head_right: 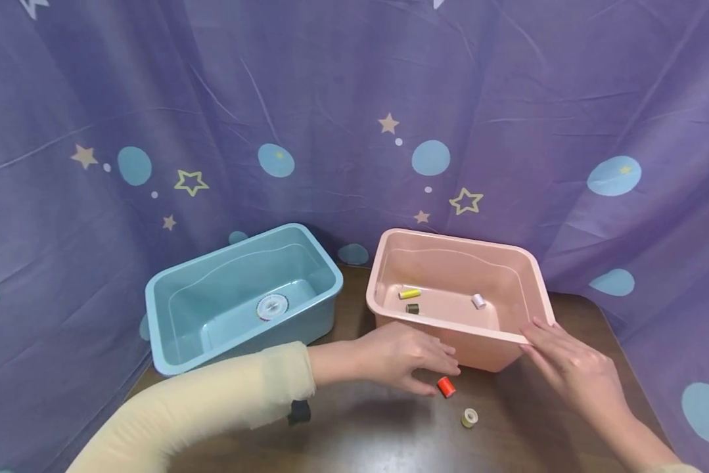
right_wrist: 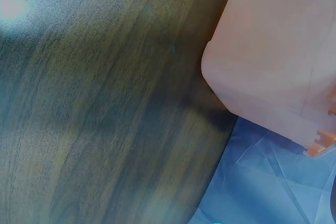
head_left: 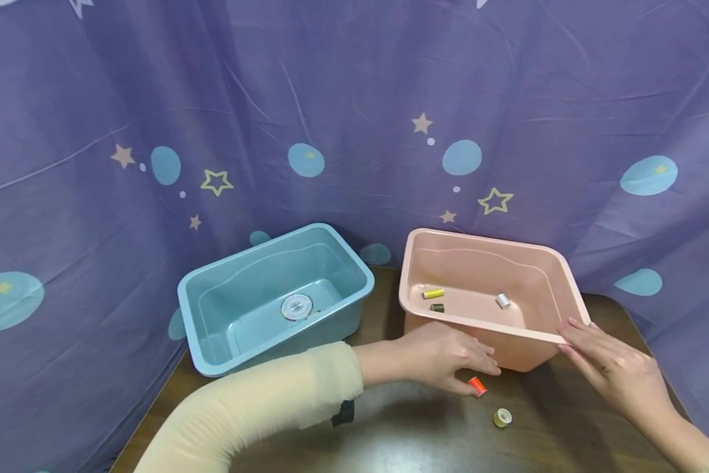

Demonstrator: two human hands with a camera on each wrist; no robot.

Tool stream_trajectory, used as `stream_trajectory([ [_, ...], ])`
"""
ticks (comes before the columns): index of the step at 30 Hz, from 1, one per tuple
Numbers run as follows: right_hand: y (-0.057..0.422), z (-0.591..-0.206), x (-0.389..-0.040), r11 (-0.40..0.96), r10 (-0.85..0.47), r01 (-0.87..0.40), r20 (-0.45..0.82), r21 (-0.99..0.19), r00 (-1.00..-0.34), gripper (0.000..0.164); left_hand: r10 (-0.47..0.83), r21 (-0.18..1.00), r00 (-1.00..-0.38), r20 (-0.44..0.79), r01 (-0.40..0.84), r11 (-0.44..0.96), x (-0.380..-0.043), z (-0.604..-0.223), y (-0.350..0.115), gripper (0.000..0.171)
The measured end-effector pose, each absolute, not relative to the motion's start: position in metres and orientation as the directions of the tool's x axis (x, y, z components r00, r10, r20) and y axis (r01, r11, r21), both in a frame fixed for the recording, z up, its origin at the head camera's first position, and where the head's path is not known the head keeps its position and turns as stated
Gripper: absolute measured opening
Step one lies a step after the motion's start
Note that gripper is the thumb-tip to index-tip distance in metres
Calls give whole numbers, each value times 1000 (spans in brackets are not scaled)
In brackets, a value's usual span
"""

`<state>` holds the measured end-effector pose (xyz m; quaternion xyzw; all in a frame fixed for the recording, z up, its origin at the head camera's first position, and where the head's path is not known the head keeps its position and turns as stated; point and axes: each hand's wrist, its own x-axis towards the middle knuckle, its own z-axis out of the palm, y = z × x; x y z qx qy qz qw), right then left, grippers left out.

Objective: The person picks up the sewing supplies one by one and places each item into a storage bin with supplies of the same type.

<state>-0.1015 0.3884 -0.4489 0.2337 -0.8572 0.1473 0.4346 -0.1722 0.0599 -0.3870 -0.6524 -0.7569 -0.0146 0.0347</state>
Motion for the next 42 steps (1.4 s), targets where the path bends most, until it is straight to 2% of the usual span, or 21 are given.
stream_trajectory([
  [6,387,-448,-103,840,-275,-540,815,-54,-510,46,981,29,-176,77,984,174,-168,-413,60,51],
  [18,389,-449,-102,847,-272,-528,807,-58,-525,48,960,110,-264,99,961,253,-171,-444,64,58],
  [31,390,-449,-102,853,-269,-520,804,-57,-531,47,951,173,-293,99,946,274,-183,-478,73,61],
  [42,390,-449,-102,855,-264,-515,800,-66,-540,47,951,151,-307,41,943,298,-187,-502,82,59],
])
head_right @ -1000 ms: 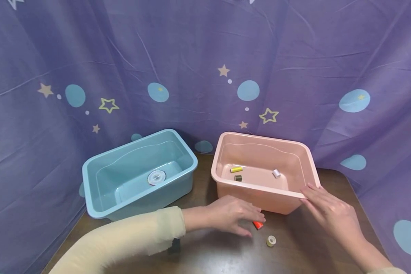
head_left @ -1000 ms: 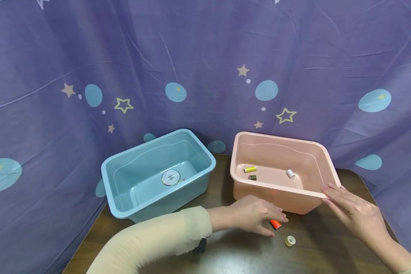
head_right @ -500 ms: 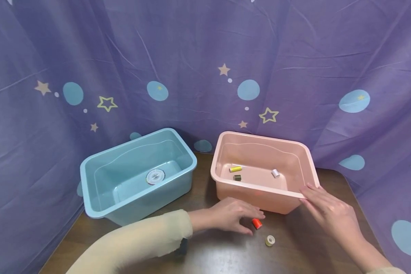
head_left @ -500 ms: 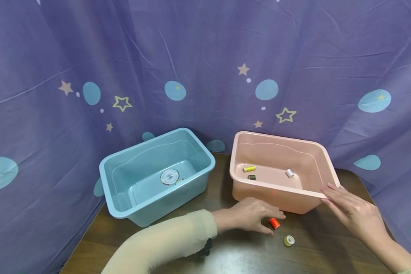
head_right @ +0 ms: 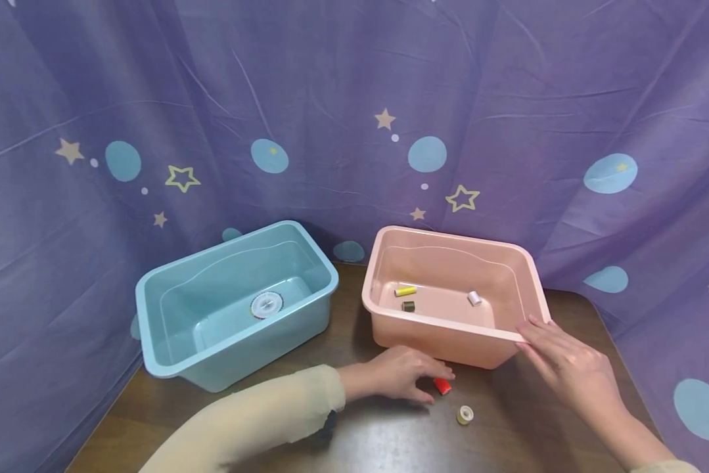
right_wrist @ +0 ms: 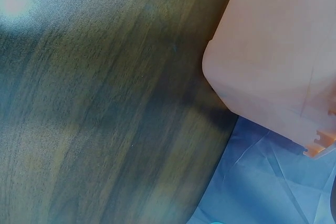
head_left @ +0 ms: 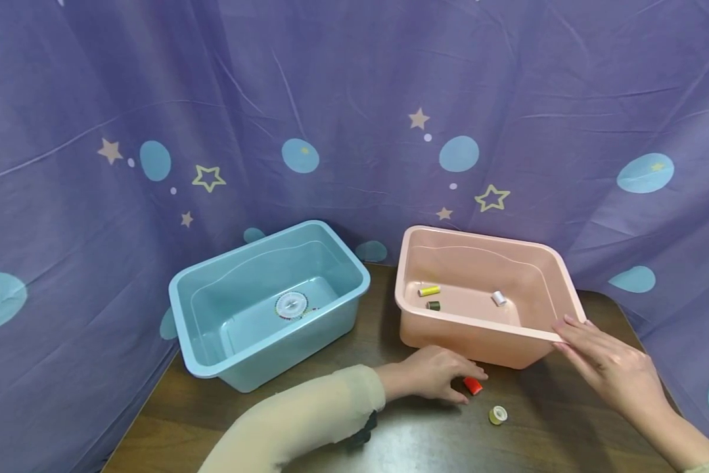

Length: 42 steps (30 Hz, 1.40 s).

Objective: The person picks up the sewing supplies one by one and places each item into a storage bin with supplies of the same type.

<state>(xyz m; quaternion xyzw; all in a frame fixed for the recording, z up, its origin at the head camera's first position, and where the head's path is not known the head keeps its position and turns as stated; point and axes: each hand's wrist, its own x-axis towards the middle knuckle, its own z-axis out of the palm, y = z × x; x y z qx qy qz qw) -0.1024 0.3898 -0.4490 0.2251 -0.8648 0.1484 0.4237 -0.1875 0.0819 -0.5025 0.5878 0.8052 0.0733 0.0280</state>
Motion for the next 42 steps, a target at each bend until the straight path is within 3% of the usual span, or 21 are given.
stream_trajectory([
  [17,391,-450,-103,854,-279,-518,798,-47,-534,47,950,186,-313,10,934,306,-193,-519,94,52],
  [32,390,-448,-104,853,-291,-521,801,-31,-523,48,948,147,-316,46,941,306,-190,-531,97,35],
  [42,389,-448,-105,849,-299,-527,800,-26,-520,47,938,190,-331,103,932,308,-190,-531,95,28],
])
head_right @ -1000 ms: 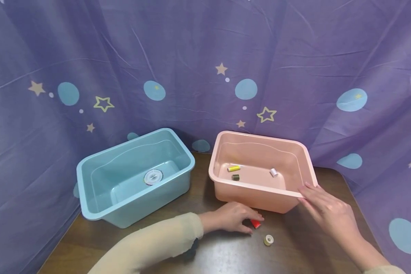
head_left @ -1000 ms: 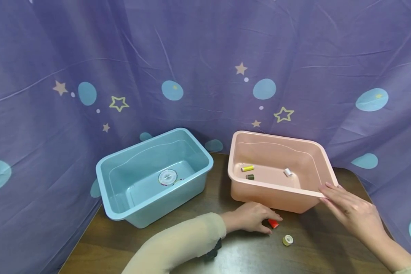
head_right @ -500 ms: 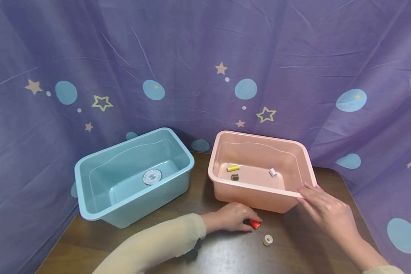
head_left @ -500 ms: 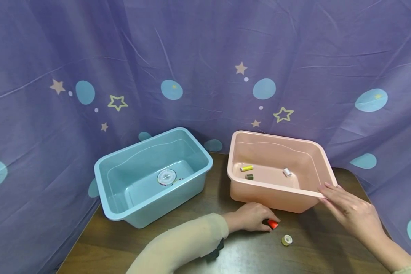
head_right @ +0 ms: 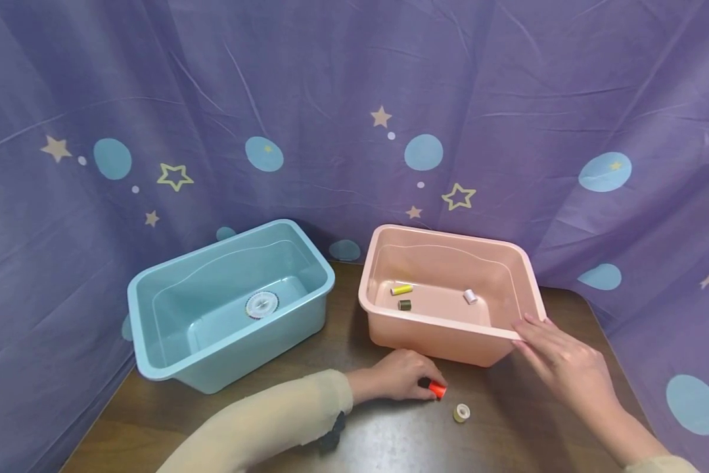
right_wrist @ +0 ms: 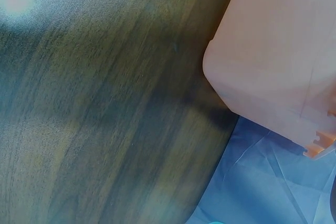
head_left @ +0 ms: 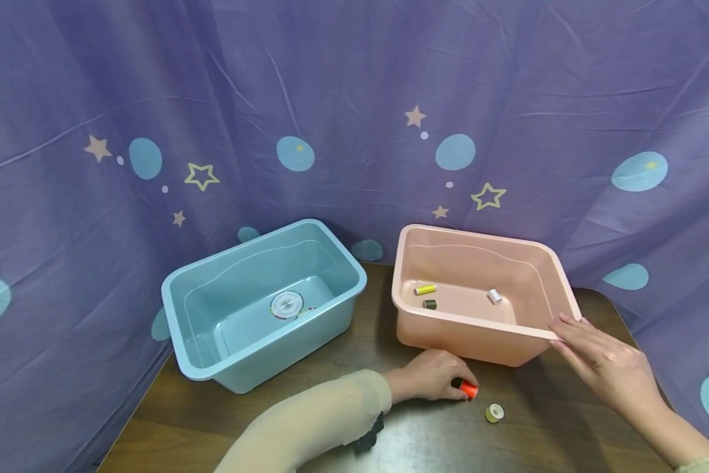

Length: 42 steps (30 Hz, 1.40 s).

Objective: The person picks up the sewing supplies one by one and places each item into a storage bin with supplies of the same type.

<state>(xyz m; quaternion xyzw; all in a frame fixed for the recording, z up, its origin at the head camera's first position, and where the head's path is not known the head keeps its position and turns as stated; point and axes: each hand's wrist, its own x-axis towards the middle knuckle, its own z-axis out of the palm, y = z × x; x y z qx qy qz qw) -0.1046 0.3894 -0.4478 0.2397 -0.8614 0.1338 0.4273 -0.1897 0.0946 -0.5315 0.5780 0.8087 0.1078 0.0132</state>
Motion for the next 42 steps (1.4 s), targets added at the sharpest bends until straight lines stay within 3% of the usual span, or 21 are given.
stream_trajectory([
  [9,389,-447,-104,851,-293,-523,796,-35,-530,47,937,274,-329,118,918,288,-187,-519,89,28],
  [19,389,-447,-104,858,-282,-513,798,-38,-532,49,945,263,-311,102,925,276,-181,-490,76,29],
  [26,389,-447,-103,860,-280,-509,798,-39,-534,53,956,267,-264,125,937,224,-181,-470,76,27],
  [42,389,-448,-102,858,-294,-514,800,-21,-524,55,971,152,-218,96,968,202,-169,-411,80,29],
])
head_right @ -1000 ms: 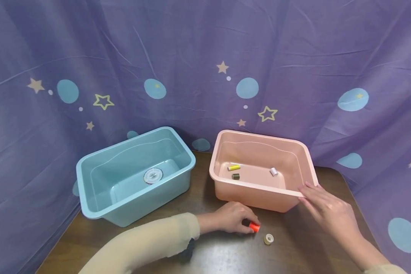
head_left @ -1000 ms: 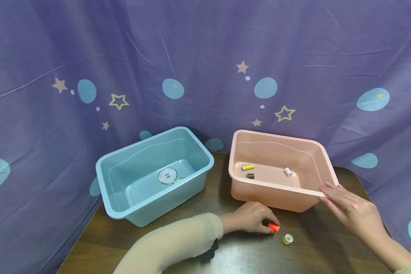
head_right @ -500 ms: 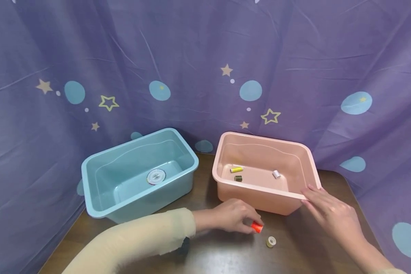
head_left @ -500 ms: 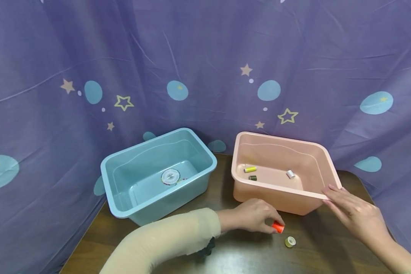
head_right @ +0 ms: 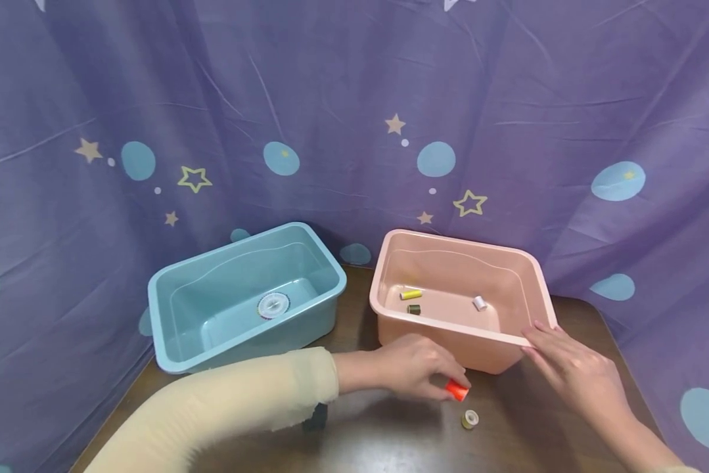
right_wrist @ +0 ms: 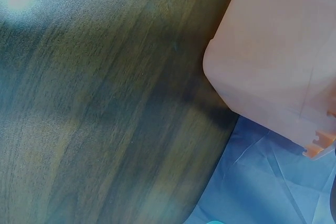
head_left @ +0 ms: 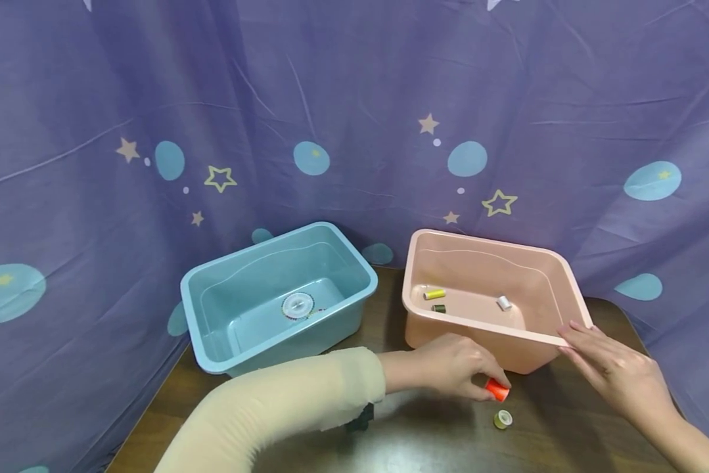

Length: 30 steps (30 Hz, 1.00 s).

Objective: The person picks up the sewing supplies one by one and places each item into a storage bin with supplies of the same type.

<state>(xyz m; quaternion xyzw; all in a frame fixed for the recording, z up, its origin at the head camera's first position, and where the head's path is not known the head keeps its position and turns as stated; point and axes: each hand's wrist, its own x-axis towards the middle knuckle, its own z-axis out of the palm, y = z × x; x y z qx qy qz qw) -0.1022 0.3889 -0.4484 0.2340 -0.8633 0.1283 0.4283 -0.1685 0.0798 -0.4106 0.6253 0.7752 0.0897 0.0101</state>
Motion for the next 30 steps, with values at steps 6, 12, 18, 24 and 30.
stream_trajectory([
  [6,388,-449,-101,857,-291,-515,801,-25,-523,52,977,110,-178,118,980,166,-170,-389,79,29],
  [12,386,-448,-102,842,-298,-539,819,-17,-490,47,973,104,-183,140,980,170,-176,-367,75,26],
  [18,387,-446,-103,839,-311,-544,825,5,-472,45,963,95,-208,169,976,195,-186,-349,73,26],
  [24,387,-446,-103,842,-296,-539,821,-17,-489,44,960,113,-192,202,979,171,-196,-338,73,21],
  [30,388,-447,-103,847,-292,-531,811,-27,-507,52,959,131,-208,195,974,184,-208,-328,76,26],
])
